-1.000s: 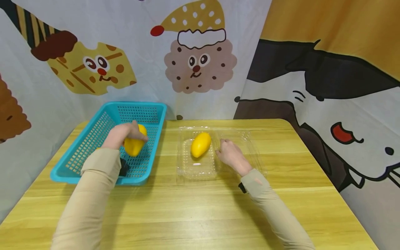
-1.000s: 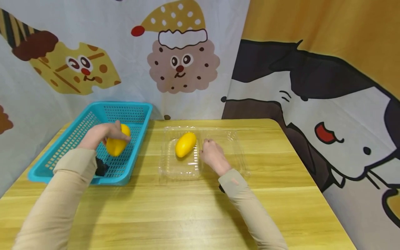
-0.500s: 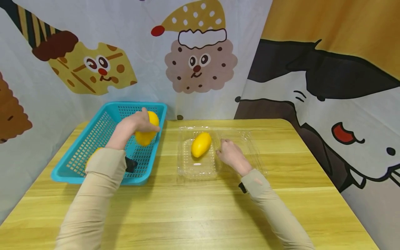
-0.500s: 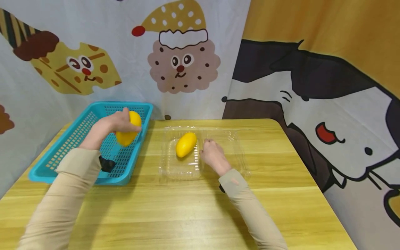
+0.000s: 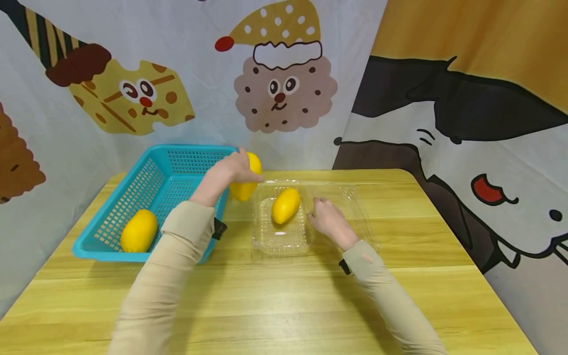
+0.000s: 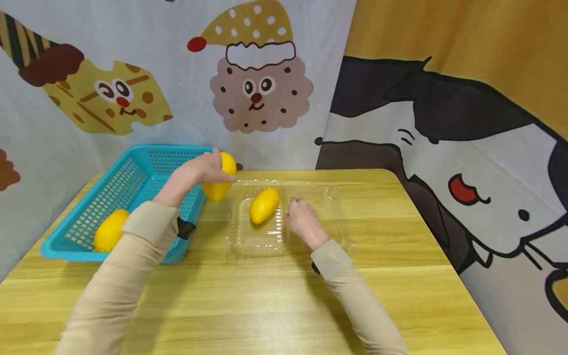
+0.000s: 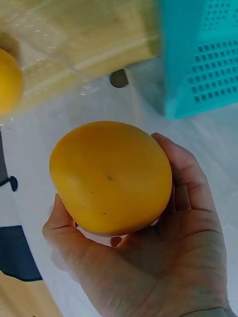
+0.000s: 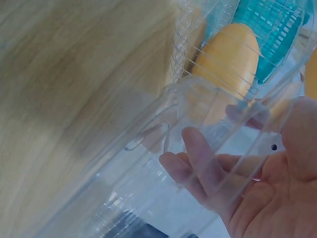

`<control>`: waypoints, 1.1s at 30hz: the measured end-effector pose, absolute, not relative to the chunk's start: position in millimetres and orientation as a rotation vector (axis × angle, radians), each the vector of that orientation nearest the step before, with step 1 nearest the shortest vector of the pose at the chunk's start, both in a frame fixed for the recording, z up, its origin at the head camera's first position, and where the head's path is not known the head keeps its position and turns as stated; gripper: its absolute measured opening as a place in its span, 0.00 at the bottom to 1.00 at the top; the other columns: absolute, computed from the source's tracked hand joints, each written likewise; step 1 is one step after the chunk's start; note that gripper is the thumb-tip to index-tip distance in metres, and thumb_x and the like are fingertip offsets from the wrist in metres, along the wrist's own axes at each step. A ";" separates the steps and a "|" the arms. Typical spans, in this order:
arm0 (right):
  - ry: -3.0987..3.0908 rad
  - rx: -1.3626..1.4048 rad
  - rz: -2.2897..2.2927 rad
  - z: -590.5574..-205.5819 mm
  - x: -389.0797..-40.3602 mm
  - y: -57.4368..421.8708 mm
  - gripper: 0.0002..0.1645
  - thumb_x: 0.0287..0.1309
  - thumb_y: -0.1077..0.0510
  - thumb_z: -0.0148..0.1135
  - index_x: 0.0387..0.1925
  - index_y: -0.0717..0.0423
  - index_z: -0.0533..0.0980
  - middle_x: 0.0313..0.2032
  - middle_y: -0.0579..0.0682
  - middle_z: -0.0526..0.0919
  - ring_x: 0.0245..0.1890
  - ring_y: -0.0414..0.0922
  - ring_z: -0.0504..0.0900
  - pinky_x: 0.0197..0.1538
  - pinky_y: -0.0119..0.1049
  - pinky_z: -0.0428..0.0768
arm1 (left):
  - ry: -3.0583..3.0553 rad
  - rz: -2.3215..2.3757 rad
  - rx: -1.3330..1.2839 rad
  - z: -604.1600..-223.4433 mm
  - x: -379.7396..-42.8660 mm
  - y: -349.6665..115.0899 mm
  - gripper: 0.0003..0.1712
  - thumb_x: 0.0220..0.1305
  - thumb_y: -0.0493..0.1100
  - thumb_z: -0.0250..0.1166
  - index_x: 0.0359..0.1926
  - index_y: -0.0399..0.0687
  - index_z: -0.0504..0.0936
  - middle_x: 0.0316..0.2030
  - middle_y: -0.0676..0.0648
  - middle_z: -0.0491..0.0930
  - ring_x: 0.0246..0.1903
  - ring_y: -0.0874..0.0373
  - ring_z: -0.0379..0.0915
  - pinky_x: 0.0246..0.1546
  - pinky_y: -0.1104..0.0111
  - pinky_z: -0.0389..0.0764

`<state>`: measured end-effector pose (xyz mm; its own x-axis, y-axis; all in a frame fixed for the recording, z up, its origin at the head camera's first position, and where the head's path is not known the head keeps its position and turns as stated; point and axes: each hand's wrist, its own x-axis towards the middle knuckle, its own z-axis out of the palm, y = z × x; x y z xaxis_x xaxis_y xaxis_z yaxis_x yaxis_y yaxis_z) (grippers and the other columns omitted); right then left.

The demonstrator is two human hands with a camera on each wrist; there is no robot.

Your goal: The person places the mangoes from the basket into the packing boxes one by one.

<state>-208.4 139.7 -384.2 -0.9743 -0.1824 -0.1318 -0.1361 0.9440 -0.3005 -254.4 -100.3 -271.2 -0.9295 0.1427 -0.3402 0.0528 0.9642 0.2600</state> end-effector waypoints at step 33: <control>2.934 -0.214 -0.440 -383.3 -209.0 138.8 0.35 0.64 0.53 0.56 0.65 0.70 0.61 0.63 0.69 0.67 0.51 0.58 0.79 0.55 0.49 0.79 | 2.783 0.137 0.235 -346.4 -268.3 -42.9 0.55 0.61 0.65 0.57 0.73 0.35 0.43 0.64 0.34 0.67 0.61 0.42 0.69 0.63 0.57 0.71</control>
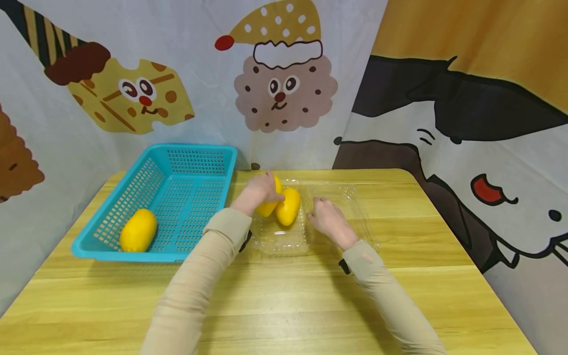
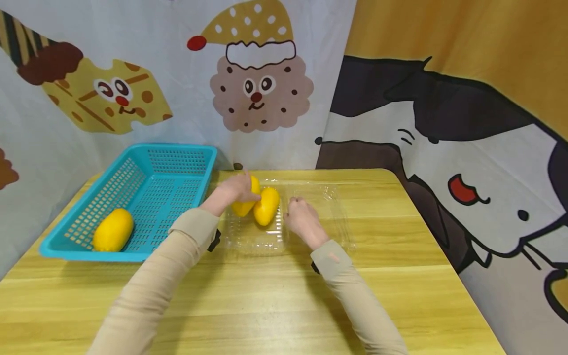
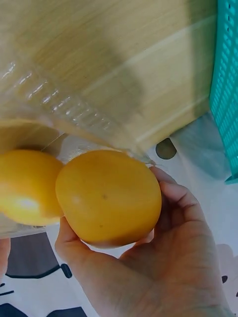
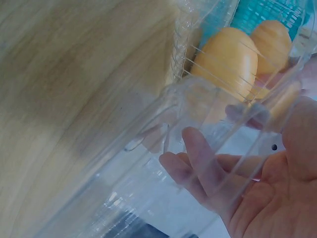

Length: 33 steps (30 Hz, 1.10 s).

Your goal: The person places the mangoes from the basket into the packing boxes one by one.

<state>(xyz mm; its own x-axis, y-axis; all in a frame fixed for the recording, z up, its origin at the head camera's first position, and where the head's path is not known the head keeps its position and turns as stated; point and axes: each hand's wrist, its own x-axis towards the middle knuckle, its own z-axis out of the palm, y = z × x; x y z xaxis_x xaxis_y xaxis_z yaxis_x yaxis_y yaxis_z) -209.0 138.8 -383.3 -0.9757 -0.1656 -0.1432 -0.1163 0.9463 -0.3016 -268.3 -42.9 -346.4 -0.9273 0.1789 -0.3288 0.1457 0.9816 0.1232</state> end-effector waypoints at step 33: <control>2.948 -0.249 -0.461 -382.3 -207.4 138.7 0.34 0.63 0.54 0.56 0.63 0.73 0.62 0.62 0.70 0.69 0.40 0.53 0.80 0.43 0.42 0.83 | 2.826 0.207 0.378 -337.5 -267.7 -40.6 0.37 0.68 0.49 0.55 0.72 0.42 0.51 0.68 0.35 0.61 0.65 0.41 0.63 0.66 0.53 0.67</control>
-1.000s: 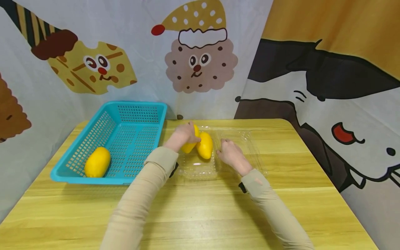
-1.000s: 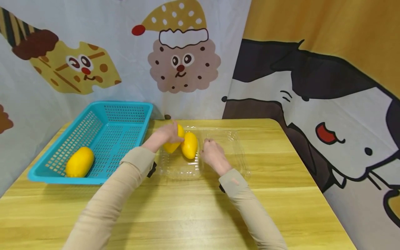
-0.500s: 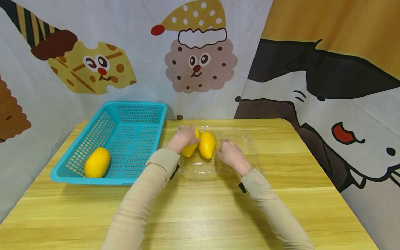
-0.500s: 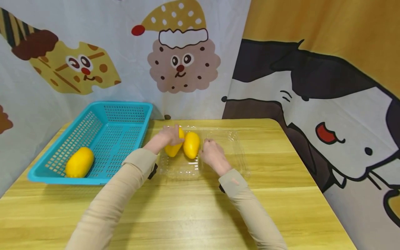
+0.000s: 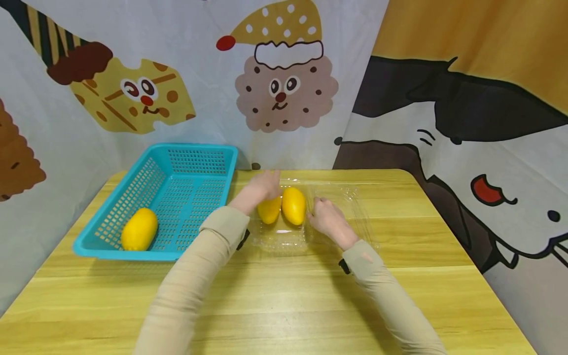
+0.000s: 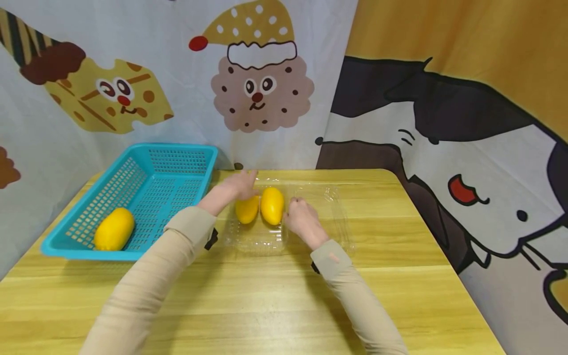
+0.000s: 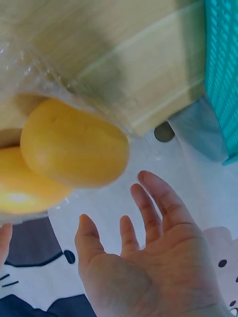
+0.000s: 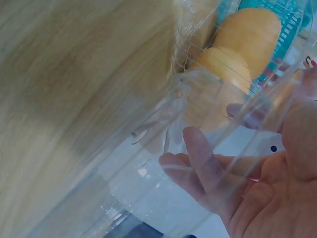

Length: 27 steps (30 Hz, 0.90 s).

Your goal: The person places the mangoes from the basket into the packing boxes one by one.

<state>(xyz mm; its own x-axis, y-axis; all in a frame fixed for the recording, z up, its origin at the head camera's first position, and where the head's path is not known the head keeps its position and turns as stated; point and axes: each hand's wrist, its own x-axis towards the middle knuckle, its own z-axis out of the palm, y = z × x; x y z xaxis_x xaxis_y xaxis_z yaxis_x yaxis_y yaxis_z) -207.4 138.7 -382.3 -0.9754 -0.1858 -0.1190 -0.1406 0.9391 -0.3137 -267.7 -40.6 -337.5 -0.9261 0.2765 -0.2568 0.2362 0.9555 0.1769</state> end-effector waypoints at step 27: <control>2.941 -0.225 -0.477 -384.1 -208.2 141.5 0.34 0.63 0.54 0.56 0.62 0.73 0.63 0.60 0.70 0.71 0.34 0.50 0.78 0.36 0.38 0.81 | 2.937 0.259 0.208 -286.1 -258.6 -135.9 0.29 0.66 0.46 0.48 0.64 0.34 0.63 0.61 0.29 0.67 0.56 0.32 0.68 0.53 0.43 0.73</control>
